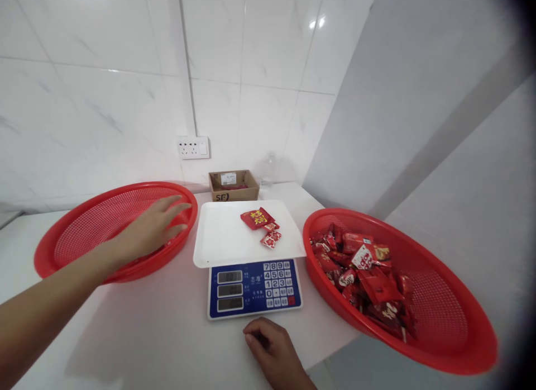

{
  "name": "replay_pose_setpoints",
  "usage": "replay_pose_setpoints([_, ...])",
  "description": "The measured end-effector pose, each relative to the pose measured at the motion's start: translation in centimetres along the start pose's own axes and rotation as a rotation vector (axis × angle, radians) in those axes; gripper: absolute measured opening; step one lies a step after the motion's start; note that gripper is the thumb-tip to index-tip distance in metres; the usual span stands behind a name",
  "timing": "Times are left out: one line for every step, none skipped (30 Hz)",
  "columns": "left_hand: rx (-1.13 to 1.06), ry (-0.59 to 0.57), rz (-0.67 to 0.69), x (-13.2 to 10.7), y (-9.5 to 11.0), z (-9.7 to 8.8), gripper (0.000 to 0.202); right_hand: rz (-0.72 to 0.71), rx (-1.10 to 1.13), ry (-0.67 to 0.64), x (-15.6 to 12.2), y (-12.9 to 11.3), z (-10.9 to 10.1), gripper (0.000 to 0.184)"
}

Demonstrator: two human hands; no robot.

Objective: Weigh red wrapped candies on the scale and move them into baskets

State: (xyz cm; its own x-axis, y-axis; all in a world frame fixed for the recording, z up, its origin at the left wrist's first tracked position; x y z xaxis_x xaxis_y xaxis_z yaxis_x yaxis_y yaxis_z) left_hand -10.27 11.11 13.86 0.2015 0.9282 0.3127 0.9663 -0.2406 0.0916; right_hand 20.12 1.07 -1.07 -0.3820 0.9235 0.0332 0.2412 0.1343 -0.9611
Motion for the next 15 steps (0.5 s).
replay_pose_setpoints([0.019,-0.044,0.051,0.7,1.5,0.4,0.046,-0.002,-0.006,0.001,0.0,0.0,0.0,0.016])
replay_pose_setpoints([0.015,-0.075,0.107,1.4,3.2,0.8,0.051,-0.003,-0.012,0.004,-0.1,0.0,0.0,0.017])
replay_pose_setpoints([-0.010,-0.139,0.175,2.2,4.9,1.3,0.055,-0.004,-0.020,0.009,-0.1,0.0,0.0,0.017])
replay_pose_setpoints([-0.038,-0.196,0.246,3.1,6.7,1.8,0.057,-0.006,-0.029,0.017,-0.1,0.0,0.0,0.017])
replay_pose_setpoints([-0.062,-0.245,0.300,4.0,8.3,2.4,0.060,-0.011,-0.037,0.024,-0.1,0.0,0.1,0.017])
replay_pose_setpoints([-0.081,-0.288,0.348,4.9,9.8,3.0,0.065,-0.017,-0.044,0.030,-0.2,0.0,0.1,0.017])
replay_pose_setpoints([-0.085,-0.323,0.371,5.8,11.2,3.6,0.070,-0.023,-0.051,0.035,-0.2,0.1,0.1,0.017])
replay_pose_setpoints([-0.073,-0.365,0.382,6.7,12.4,4.3,0.075,-0.029,-0.057,0.038,-0.2,0.2,0.2,0.017])
replay_pose_setpoints([-0.047,-0.414,0.386,7.6,13.4,5.0,0.080,-0.036,-0.062,0.042,-0.2,0.4,0.2,0.017])
replay_pose_setpoints([-0.017,-0.454,0.382,8.4,14.2,5.7,0.085,-0.044,-0.066,0.050,-0.2,0.6,0.3,0.017])
replay_pose_setpoints([0.009,-0.484,0.379,9.1,14.9,6.3,0.088,-0.054,-0.069,0.060,-0.2,0.8,0.3,0.017])
replay_pose_setpoints([0.031,-0.505,0.380,9.7,15.4,6.9,0.090,-0.065,-0.071,0.073,-0.2,1.1,0.3,0.017])
replay_pose_setpoints([0.048,-0.513,0.383,10.1,15.7,7.3,0.091,-0.075,-0.072,0.084,-0.1,1.4,0.4,0.017])
replay_pose_setpoints([0.060,-0.511,0.391,10.4,15.9,7.7,0.089,-0.082,-0.075,0.091,-0.1,1.6,0.4,0.017])
replay_pose_setpoints([0.074,-0.506,0.400,10.6,16.1,7.9,0.086,-0.086,-0.079,0.093,-0.1,1.8,0.4,0.017])
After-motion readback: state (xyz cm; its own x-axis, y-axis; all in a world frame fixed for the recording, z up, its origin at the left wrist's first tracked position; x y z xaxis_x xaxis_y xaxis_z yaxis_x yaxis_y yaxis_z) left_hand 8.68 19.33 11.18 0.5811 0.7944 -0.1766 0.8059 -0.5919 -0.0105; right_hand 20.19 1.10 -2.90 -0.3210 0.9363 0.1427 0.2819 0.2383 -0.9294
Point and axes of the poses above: each hand's wrist, its own x-axis towards the middle knuckle, its own z-axis out of the palm, y = z × x, the point moved 1 cm from there along x, towards the middle knuckle, and after that the axes turned 9 degrees about x, right-handed, at the moved point
